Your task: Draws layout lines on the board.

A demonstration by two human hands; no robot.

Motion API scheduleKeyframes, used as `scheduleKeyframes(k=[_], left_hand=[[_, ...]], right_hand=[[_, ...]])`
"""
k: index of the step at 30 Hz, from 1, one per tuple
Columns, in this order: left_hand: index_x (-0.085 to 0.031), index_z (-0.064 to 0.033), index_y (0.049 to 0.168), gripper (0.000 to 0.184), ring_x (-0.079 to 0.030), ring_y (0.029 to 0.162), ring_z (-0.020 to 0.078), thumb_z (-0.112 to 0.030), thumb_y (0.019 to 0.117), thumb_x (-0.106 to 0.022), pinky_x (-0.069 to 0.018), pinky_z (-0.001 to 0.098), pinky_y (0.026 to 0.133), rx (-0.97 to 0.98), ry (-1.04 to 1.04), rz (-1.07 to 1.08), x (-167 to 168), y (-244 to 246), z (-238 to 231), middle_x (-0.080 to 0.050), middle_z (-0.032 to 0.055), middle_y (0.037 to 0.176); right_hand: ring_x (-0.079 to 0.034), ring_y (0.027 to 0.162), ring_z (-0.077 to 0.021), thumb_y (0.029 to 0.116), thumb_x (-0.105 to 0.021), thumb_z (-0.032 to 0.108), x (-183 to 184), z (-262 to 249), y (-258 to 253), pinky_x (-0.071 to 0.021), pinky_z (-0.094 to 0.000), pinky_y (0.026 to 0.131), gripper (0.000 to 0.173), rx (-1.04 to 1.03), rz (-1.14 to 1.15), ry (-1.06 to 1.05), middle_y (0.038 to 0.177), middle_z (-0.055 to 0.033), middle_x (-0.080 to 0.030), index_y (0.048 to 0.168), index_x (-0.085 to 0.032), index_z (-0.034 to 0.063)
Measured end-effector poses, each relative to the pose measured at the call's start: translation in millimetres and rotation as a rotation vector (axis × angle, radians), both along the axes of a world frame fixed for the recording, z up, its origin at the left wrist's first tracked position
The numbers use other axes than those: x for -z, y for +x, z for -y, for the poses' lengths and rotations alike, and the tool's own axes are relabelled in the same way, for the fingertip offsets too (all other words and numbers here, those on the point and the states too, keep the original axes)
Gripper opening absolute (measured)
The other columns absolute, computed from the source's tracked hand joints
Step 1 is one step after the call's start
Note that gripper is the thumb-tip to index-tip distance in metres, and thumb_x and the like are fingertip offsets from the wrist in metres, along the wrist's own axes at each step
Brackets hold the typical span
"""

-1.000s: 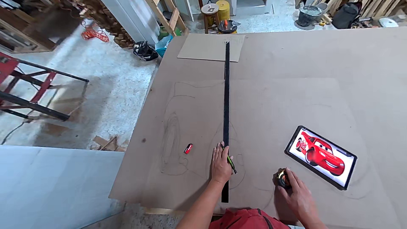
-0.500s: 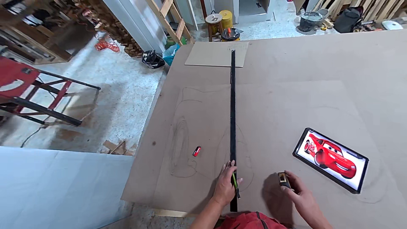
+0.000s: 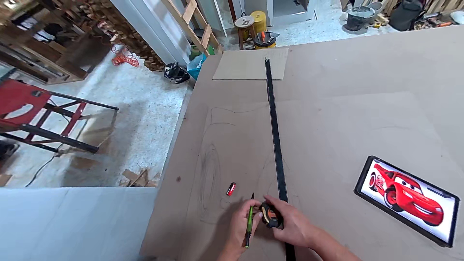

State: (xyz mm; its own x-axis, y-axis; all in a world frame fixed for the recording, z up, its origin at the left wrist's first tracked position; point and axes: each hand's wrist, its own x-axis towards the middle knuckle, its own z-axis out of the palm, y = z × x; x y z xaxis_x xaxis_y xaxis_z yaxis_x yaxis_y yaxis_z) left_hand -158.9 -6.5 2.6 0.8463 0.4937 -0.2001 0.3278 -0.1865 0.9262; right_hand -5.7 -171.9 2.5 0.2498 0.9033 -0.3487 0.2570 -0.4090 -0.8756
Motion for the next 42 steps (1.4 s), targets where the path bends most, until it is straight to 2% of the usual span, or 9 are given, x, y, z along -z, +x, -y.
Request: scheduleKeyframes(k=[5, 12, 17, 22, 25, 28, 31, 36, 42], left_hand=[[-0.073, -0.0106, 0.118, 0.028, -0.067, 0.109, 0.0130, -0.013, 0.0900, -0.071, -0.0588, 0.0308, 0.093, 0.049, 0.192, 0.027, 18, 12, -67, -0.071, 0.0048, 0.121], [-0.068, -0.0083, 0.114, 0.021, -0.065, 0.077, 0.0111, -0.014, 0.0944, -0.067, -0.0573, 0.0296, 0.070, 0.194, 0.060, -0.090, 36, 74, -174, -0.069, 0.0030, 0.095], [-0.062, -0.0054, 0.121, 0.025, -0.064, 0.079, 0.0171, -0.014, 0.0975, -0.061, -0.0567, 0.0391, 0.069, -0.214, 0.381, 0.054, 89, 119, -269, -0.067, 0.0080, 0.099], [-0.060, -0.0013, 0.126, 0.031, -0.065, 0.086, 0.0266, -0.009, 0.0959, -0.063, -0.0560, 0.0486, 0.076, -0.547, 0.652, -0.014, 103, 174, -329, -0.066, 0.0178, 0.103], [-0.059, -0.0030, 0.130, 0.036, -0.066, 0.097, 0.0326, -0.009, 0.0949, -0.064, -0.0538, 0.0534, 0.086, -0.644, 0.732, -0.206, 99, 197, -340, -0.066, 0.0207, 0.110], [-0.058, -0.0021, 0.133, 0.036, -0.065, 0.103, 0.0374, -0.010, 0.0978, -0.059, -0.0519, 0.0575, 0.090, -0.656, 0.766, -0.268, 98, 187, -331, -0.065, 0.0246, 0.116], [-0.058, -0.0015, 0.133, 0.034, -0.062, 0.097, 0.0270, -0.014, 0.1017, -0.055, -0.0526, 0.0466, 0.086, -0.597, 0.797, -0.151, 108, 143, -320, -0.063, 0.0208, 0.113], [-0.060, 0.0030, 0.126, 0.029, -0.059, 0.095, 0.0138, -0.009, 0.0997, -0.056, -0.0514, 0.0306, 0.084, -0.683, 0.747, -0.002, 128, 106, -326, -0.062, 0.0151, 0.111], [-0.061, -0.0016, 0.128, 0.030, -0.063, 0.097, 0.0167, -0.017, 0.1025, -0.059, -0.0520, 0.0348, 0.088, -0.580, 0.845, -0.245, 118, 118, -326, -0.066, 0.0163, 0.109]], right_hand=[[-0.051, 0.138, -0.0204, 0.0840, -0.077, 0.027, 18, -69, 16, -0.0438, -0.0426, 0.115, 0.086, -0.058, 0.038, 0.069, 0.152, -0.0045, -0.053, 0.160, -0.037, 0.0231], [-0.056, 0.130, -0.0165, 0.0834, -0.075, 0.031, 72, -136, 94, -0.0522, -0.0461, 0.105, 0.064, -0.002, 0.340, 0.204, 0.143, 0.0030, -0.060, 0.145, -0.059, 0.0382], [-0.059, 0.122, -0.0225, 0.0749, -0.070, 0.034, 93, -131, 203, -0.0540, -0.0497, 0.093, 0.063, 0.316, 0.653, 0.174, 0.132, -0.0019, -0.063, 0.138, -0.066, 0.0344], [-0.052, 0.129, -0.0412, 0.0770, -0.070, 0.026, 85, -81, 290, -0.0472, -0.0672, 0.095, 0.064, 0.533, 0.798, -0.121, 0.141, -0.0148, -0.054, 0.140, -0.059, 0.0236], [-0.055, 0.128, -0.0372, 0.0862, -0.065, 0.055, 86, -90, 289, -0.0477, -0.0621, 0.097, 0.055, 0.596, 0.902, -0.144, 0.140, -0.0120, -0.057, 0.125, -0.067, 0.0167], [-0.064, 0.096, -0.0277, 0.0916, -0.071, 0.053, 85, -101, 269, -0.0512, -0.0527, 0.078, 0.039, 0.690, 0.915, -0.076, 0.106, -0.0079, -0.067, 0.101, -0.071, 0.0143], [-0.064, 0.076, -0.0161, 0.0918, -0.074, 0.046, 74, -87, 254, -0.0515, -0.0452, 0.061, 0.026, 0.582, 0.827, -0.120, 0.088, 0.0025, -0.064, 0.089, -0.069, 0.0207], [-0.065, 0.098, -0.0010, 0.0947, -0.065, 0.046, 84, -69, 270, -0.0570, -0.0281, 0.080, 0.018, 0.327, 0.727, 0.103, 0.103, 0.0175, -0.071, 0.093, -0.077, 0.0327], [-0.063, 0.091, -0.0006, 0.0955, -0.063, 0.045, 83, -72, 267, -0.0534, -0.0277, 0.072, 0.017, 0.347, 0.763, 0.000, 0.096, 0.0197, -0.068, 0.093, -0.075, 0.0351]])
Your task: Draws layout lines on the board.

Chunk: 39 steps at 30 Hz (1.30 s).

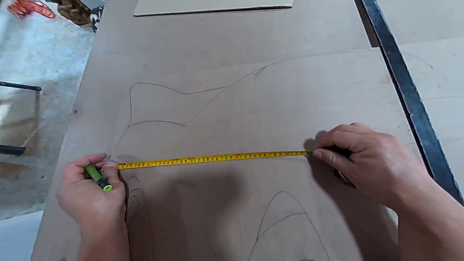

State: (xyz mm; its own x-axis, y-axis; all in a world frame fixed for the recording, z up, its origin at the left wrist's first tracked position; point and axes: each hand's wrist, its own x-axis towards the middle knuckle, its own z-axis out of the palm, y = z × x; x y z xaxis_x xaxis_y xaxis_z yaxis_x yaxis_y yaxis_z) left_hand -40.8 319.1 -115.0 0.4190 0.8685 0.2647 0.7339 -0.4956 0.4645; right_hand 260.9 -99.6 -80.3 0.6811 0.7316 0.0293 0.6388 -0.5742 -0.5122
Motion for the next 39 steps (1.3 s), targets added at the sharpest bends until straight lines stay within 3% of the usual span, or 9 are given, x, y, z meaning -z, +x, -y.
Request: scheduleKeyframes(k=[5, 9, 12, 16, 20, 30, 39], left_hand=[[-0.062, 0.0007, 0.126, 0.030, -0.064, 0.096, 0.0151, -0.017, 0.1015, -0.060, -0.0521, 0.0317, 0.088, -0.002, 0.026, 0.016, 1, -1, 3, -0.067, 0.0172, 0.109], [-0.061, 0.0007, 0.128, 0.030, -0.065, 0.097, 0.0183, -0.016, 0.1034, -0.058, -0.0525, 0.0348, 0.088, 0.023, 0.028, -0.016, 1, 0, 1, -0.067, 0.0186, 0.109], [-0.060, 0.0009, 0.131, 0.031, -0.066, 0.103, 0.0281, -0.016, 0.1048, -0.057, -0.0530, 0.0455, 0.092, 0.019, 0.022, -0.035, -3, 12, -7, -0.067, 0.0228, 0.114], [-0.062, -0.0005, 0.129, 0.027, -0.066, 0.106, 0.0386, -0.011, 0.1046, -0.058, -0.0498, 0.0597, 0.094, -0.004, -0.011, -0.058, -17, 59, -20, -0.067, 0.0255, 0.116], [-0.065, -0.0043, 0.128, 0.026, -0.066, 0.107, 0.0443, -0.015, 0.1050, -0.059, -0.0479, 0.0683, 0.093, 0.014, 0.007, -0.113, -20, 112, -51, -0.069, 0.0245, 0.116], [-0.066, -0.0055, 0.127, 0.025, -0.066, 0.105, 0.0410, -0.015, 0.1056, -0.058, -0.0485, 0.0651, 0.091, 0.016, 0.016, -0.111, -20, 133, -62, -0.069, 0.0230, 0.114], [-0.064, -0.0074, 0.129, 0.027, -0.066, 0.103, 0.0404, -0.022, 0.1067, -0.057, -0.0483, 0.0645, 0.090, 0.022, 0.013, -0.092, -9, 130, -74, -0.068, 0.0229, 0.113]], right_hand=[[-0.062, 0.091, -0.0006, 0.0956, -0.062, 0.046, -1, 1, 0, -0.0524, -0.0270, 0.072, 0.017, 0.007, 0.001, -0.023, 0.096, 0.0201, -0.067, 0.094, -0.075, 0.0354], [-0.062, 0.089, -0.0011, 0.0954, -0.062, 0.046, -2, -1, -3, -0.0523, -0.0281, 0.070, 0.016, 0.027, 0.012, -0.037, 0.093, 0.0200, -0.067, 0.092, -0.074, 0.0355], [-0.065, 0.088, -0.0055, 0.0964, -0.063, 0.042, -3, -14, 11, -0.0536, -0.0323, 0.068, 0.016, 0.028, 0.082, -0.058, 0.093, 0.0163, -0.068, 0.093, -0.075, 0.0324], [-0.067, 0.092, -0.0181, 0.0999, -0.067, 0.034, -7, -54, 57, -0.0543, -0.0455, 0.072, 0.014, 0.067, 0.147, -0.068, 0.095, 0.0056, -0.071, 0.096, -0.076, 0.0247], [-0.069, 0.088, -0.0205, 0.1006, -0.067, 0.034, -13, -88, 100, -0.0544, -0.0527, 0.071, 0.014, 0.142, 0.065, -0.115, 0.094, 0.0022, -0.072, 0.097, -0.076, 0.0238], [-0.067, 0.077, -0.0096, 0.0984, -0.070, 0.036, -12, -90, 105, -0.0550, -0.0433, 0.064, 0.010, 0.219, -0.003, -0.098, 0.087, 0.0104, -0.070, 0.094, -0.075, 0.0291], [-0.067, 0.083, -0.0180, 0.0979, -0.070, 0.037, -9, -100, 96, -0.0518, -0.0483, 0.065, 0.013, 0.344, 0.060, -0.132, 0.089, 0.0055, -0.070, 0.092, -0.075, 0.0267]])
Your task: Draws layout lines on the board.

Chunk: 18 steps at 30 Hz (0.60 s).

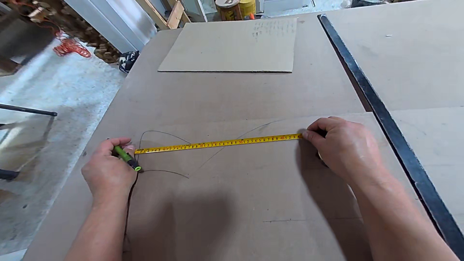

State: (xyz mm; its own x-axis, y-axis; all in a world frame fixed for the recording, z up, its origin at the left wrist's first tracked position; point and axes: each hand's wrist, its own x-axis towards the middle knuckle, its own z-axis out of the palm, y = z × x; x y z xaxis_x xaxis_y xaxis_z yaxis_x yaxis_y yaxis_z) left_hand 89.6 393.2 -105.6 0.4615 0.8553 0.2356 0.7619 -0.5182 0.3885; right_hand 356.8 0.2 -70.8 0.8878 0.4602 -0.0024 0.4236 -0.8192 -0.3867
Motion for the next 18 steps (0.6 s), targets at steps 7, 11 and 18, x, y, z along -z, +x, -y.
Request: scheduleKeyframes(k=[7, 11, 18], left_hand=[[-0.065, -0.0049, 0.128, 0.029, -0.065, 0.105, 0.0446, -0.023, 0.1073, -0.056, -0.0463, 0.0686, 0.091, 0.005, 0.004, -0.020, -1, 3, 0, -0.067, 0.0262, 0.114], [-0.066, -0.0059, 0.126, 0.027, -0.065, 0.102, 0.0448, -0.024, 0.1068, -0.058, -0.0465, 0.0693, 0.088, 0.009, 0.004, -0.020, -1, 7, -6, -0.067, 0.0262, 0.112], [-0.064, -0.0054, 0.125, 0.028, -0.065, 0.099, 0.0457, -0.025, 0.1068, -0.058, -0.0473, 0.0706, 0.085, 0.012, -0.008, -0.008, 2, 6, -11, -0.066, 0.0273, 0.110]], right_hand=[[-0.068, 0.084, -0.0189, 0.0971, -0.070, 0.041, 0, -3, 1, -0.0523, -0.0499, 0.066, 0.016, 0.057, -0.014, 0.010, 0.089, 0.0049, -0.071, 0.091, -0.076, 0.0274], [-0.068, 0.085, -0.0200, 0.0974, -0.070, 0.041, -1, -6, 1, -0.0518, -0.0498, 0.066, 0.017, 0.076, -0.016, -0.001, 0.088, 0.0032, -0.071, 0.091, -0.076, 0.0260], [-0.069, 0.087, -0.0245, 0.0964, -0.070, 0.042, -2, -11, 1, -0.0512, -0.0529, 0.066, 0.020, 0.135, -0.007, 0.001, 0.088, -0.0006, -0.071, 0.091, -0.075, 0.0229]])
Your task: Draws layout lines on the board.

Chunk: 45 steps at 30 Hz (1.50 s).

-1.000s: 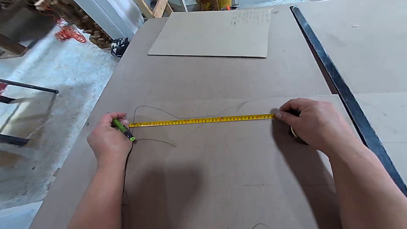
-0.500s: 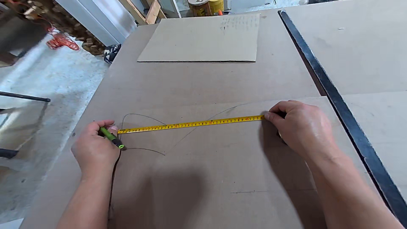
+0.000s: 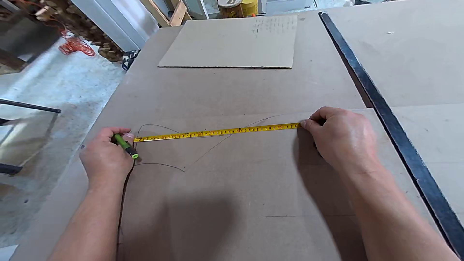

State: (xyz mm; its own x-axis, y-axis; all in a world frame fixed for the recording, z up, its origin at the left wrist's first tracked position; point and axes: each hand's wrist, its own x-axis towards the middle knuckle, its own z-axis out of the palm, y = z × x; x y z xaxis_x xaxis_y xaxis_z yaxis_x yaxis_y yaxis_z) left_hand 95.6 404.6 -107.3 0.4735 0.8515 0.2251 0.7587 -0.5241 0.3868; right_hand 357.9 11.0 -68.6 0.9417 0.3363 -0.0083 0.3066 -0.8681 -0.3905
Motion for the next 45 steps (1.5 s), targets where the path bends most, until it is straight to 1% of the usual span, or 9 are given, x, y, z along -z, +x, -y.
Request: scheduleKeyframes(k=[12, 14, 16, 18, 20, 23, 28, 34, 45], left_hand=[[-0.064, -0.0073, 0.125, 0.030, -0.065, 0.099, 0.0453, -0.029, 0.1074, -0.055, -0.0471, 0.0705, 0.085, 0.022, 0.031, -0.014, 6, -1, -8, -0.066, 0.0262, 0.109], [-0.062, -0.0063, 0.129, 0.035, -0.064, 0.105, 0.0456, -0.032, 0.1078, -0.054, -0.0466, 0.0700, 0.090, 0.053, 0.061, 0.024, 7, -6, -10, -0.065, 0.0274, 0.114], [-0.057, -0.0041, 0.139, 0.044, -0.065, 0.112, 0.0385, -0.035, 0.1094, -0.046, -0.0507, 0.0597, 0.097, 0.133, 0.146, 0.153, 6, -11, -5, -0.065, 0.0263, 0.123], [-0.054, -0.0043, 0.144, 0.049, -0.065, 0.104, 0.0211, -0.039, 0.1111, -0.041, -0.0529, 0.0408, 0.094, 0.216, 0.130, 0.365, 1, -3, 17, -0.067, 0.0178, 0.119], [-0.060, -0.0041, 0.138, 0.048, -0.064, 0.090, 0.0108, -0.038, 0.1113, -0.040, -0.0543, 0.0321, 0.085, 0.317, 0.007, 0.452, -5, 23, 59, -0.069, 0.0095, 0.104], [-0.072, -0.0073, 0.116, 0.035, -0.065, 0.074, 0.0049, -0.033, 0.1077, -0.050, -0.0573, 0.0248, 0.069, 0.524, -0.268, 0.501, -7, 73, 123, -0.072, -0.0013, 0.090], [-0.073, -0.0070, 0.105, 0.012, -0.071, 0.070, 0.0183, -0.013, 0.0976, -0.065, -0.0621, 0.0327, 0.059, 0.843, -0.709, 0.486, -11, 149, 170, -0.074, 0.0070, 0.086], [-0.073, -0.0151, 0.091, 0.004, -0.065, 0.058, 0.0134, -0.017, 0.0912, -0.070, -0.0539, 0.0282, 0.049, 0.758, -0.626, 0.398, -10, 152, 176, -0.071, 0.0011, 0.074], [-0.072, -0.0182, 0.091, 0.004, -0.062, 0.054, 0.0119, -0.018, 0.0941, -0.070, -0.0499, 0.0261, 0.045, 0.695, -0.571, 0.318, -17, 148, 184, -0.070, -0.0010, 0.073]], right_hand=[[-0.069, 0.085, -0.0245, 0.0977, -0.069, 0.041, -3, -4, 4, -0.0500, -0.0530, 0.065, 0.020, -0.001, -0.016, -0.024, 0.087, -0.0015, -0.072, 0.091, -0.074, 0.0229], [-0.069, 0.086, -0.0246, 0.0976, -0.069, 0.041, -2, -3, 5, -0.0501, -0.0529, 0.065, 0.020, 0.001, -0.020, -0.023, 0.088, -0.0010, -0.072, 0.091, -0.074, 0.0232], [-0.069, 0.089, -0.0266, 0.0975, -0.068, 0.041, -2, -3, 4, -0.0506, -0.0542, 0.067, 0.020, 0.003, -0.028, -0.020, 0.090, -0.0018, -0.072, 0.092, -0.075, 0.0232], [-0.069, 0.090, -0.0270, 0.0969, -0.069, 0.042, -1, -3, 4, -0.0508, -0.0540, 0.067, 0.020, 0.006, -0.025, -0.015, 0.089, -0.0015, -0.072, 0.092, -0.075, 0.0229], [-0.068, 0.091, -0.0271, 0.0966, -0.070, 0.042, -1, -2, 5, -0.0509, -0.0538, 0.068, 0.021, 0.004, -0.020, -0.007, 0.089, -0.0011, -0.072, 0.091, -0.074, 0.0225], [-0.068, 0.090, -0.0274, 0.0969, -0.070, 0.042, -1, -3, 5, -0.0504, -0.0537, 0.068, 0.021, -0.001, -0.025, -0.012, 0.089, -0.0009, -0.071, 0.090, -0.074, 0.0225], [-0.068, 0.087, -0.0258, 0.0969, -0.069, 0.043, 0, -3, 6, -0.0499, -0.0539, 0.065, 0.022, 0.008, -0.022, -0.027, 0.087, -0.0002, -0.071, 0.089, -0.073, 0.0236], [-0.068, 0.087, -0.0249, 0.0964, -0.070, 0.043, 0, -4, 5, -0.0496, -0.0524, 0.064, 0.020, 0.026, -0.015, -0.016, 0.088, 0.0017, -0.071, 0.088, -0.073, 0.0251], [-0.068, 0.088, -0.0245, 0.0966, -0.070, 0.043, 0, -3, 4, -0.0494, -0.0518, 0.064, 0.021, 0.018, -0.012, -0.015, 0.088, 0.0013, -0.071, 0.089, -0.074, 0.0240]])
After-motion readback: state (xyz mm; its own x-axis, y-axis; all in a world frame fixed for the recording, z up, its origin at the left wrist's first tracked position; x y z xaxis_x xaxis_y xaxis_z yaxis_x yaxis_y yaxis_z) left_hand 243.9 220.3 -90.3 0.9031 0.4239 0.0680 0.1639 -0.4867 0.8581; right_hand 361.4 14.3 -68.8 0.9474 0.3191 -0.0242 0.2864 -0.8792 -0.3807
